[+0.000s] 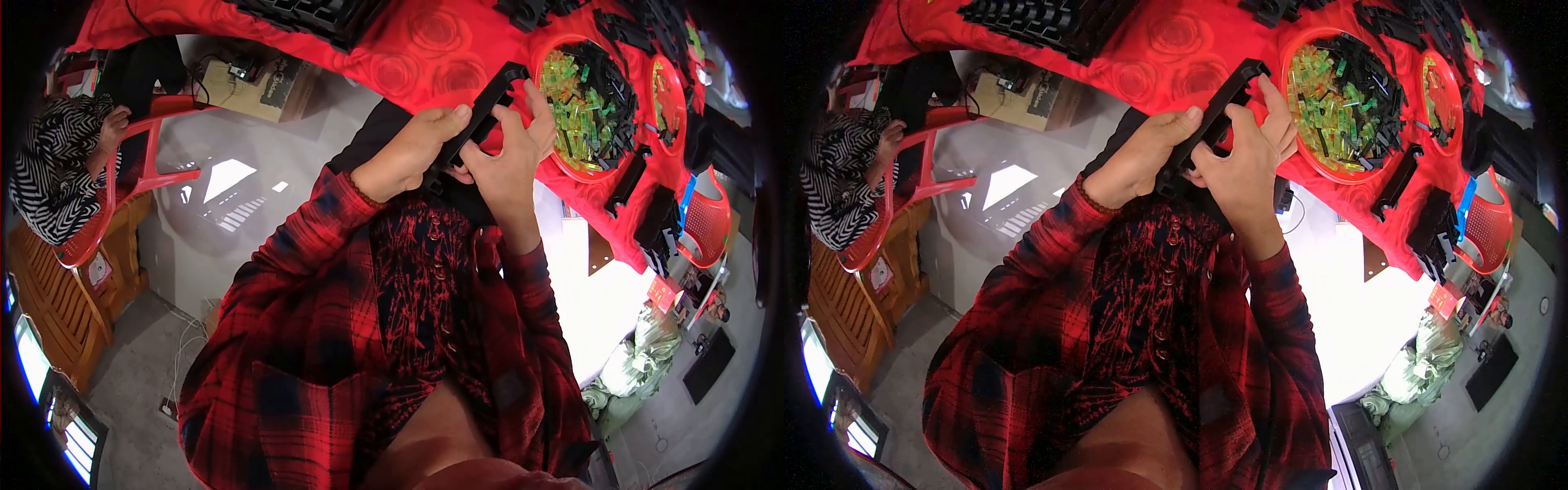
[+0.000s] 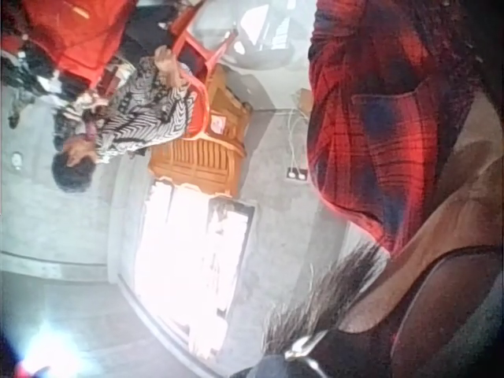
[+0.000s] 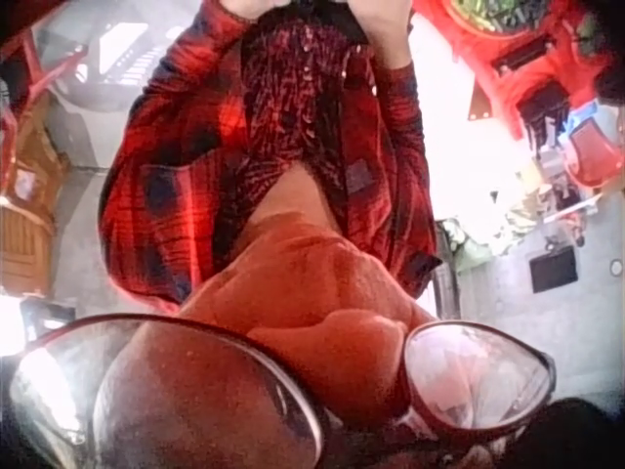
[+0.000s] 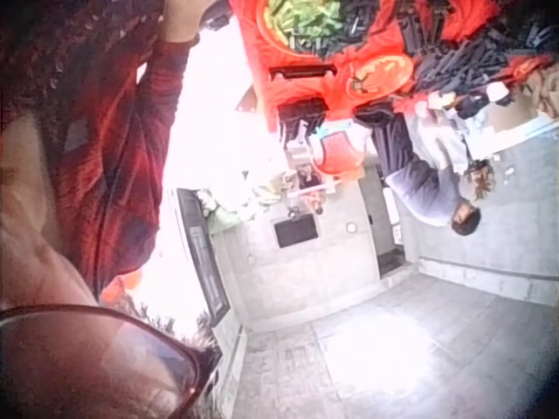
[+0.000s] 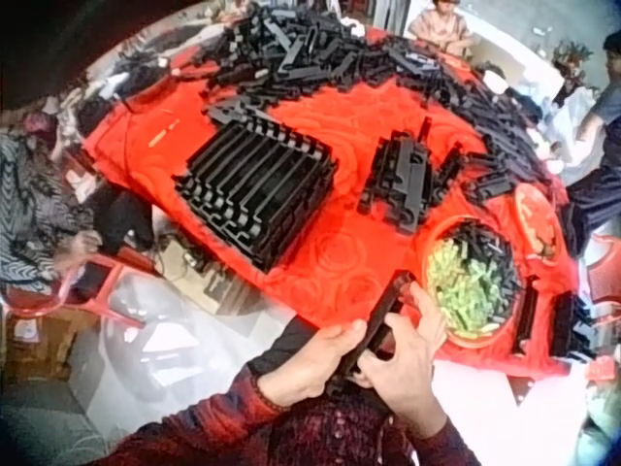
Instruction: The person assembles components by inserting small plastic pieces into black plastic frames by hand and adding them to a stack. The person then assists with opening a large plastic bag before assembling additional plastic frames.
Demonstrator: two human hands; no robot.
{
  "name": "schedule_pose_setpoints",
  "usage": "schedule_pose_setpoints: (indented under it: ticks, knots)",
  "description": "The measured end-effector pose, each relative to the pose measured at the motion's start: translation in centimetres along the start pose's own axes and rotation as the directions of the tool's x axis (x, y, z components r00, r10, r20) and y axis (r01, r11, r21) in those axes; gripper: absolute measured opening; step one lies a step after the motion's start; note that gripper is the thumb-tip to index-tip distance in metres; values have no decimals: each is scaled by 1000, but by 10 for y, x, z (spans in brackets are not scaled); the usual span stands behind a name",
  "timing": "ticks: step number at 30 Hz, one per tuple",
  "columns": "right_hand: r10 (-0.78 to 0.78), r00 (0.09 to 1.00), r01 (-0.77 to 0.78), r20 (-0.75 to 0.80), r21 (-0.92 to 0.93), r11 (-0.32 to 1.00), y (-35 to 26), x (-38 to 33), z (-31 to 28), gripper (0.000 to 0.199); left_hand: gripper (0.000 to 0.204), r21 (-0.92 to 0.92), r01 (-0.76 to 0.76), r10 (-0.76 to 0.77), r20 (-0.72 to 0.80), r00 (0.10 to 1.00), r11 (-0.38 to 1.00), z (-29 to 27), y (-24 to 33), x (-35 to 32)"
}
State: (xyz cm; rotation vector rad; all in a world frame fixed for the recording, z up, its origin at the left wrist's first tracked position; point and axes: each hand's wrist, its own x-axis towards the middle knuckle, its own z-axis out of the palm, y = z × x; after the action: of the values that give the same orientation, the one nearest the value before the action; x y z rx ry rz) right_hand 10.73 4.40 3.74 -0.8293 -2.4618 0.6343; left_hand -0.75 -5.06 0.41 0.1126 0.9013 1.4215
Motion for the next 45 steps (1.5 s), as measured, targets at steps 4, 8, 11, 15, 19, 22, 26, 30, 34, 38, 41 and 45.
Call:
schedule_pose_setpoints:
  ticks: [4,8,11,15,19,22,26,30,34,38,41,45]
  knots:
    - [5,1000,-5,13,17,1000,-1,1,0,39,46,3,7,-7,-23,1000,1000,-2,-2,2]
    - [1,1000,-1,14,14,1000,0,1,0,38,47,-6,21,-22,-43,999,1000,-1,-2,2]
    - [3,1000,-3,19,-6,1000,1,-1,1,39,46,-4,27,-27,-51,998,1000,-2,-3,2]
    - [14,999,-13,37,-15,1000,2,-4,-1,40,46,-13,32,-33,-41,999,999,-3,-8,3]
    - [16,999,-16,48,-5,1000,2,-6,-1,40,47,-29,23,-24,-40,999,999,-4,-11,3]
    - [28,997,-26,68,-28,999,4,-4,4,40,46,-58,30,-32,-31,999,998,-8,-11,6]
    - [-13,1000,13,25,-3,1000,-1,2,-3,41,46,-35,1,-4,-69,998,999,2,-3,2]
    - [29,999,-29,36,-15,999,7,3,1,45,45,-69,35,-37,-30,999,997,-4,-10,15]
    - [19,999,-18,36,-24,1000,0,1,1,44,46,-13,44,-44,1,999,999,-8,-14,13]
    - [40,997,-39,62,-15,999,-7,0,2,41,43,-67,30,-30,-5,1000,997,-11,-12,6]
    - [34,998,-32,54,-23,999,-2,0,-1,43,45,-56,32,-29,45,999,998,-14,-17,14]
    - [95,991,-100,98,46,994,-3,6,-1,40,43,-106,40,-33,59,998,994,-15,-17,19]
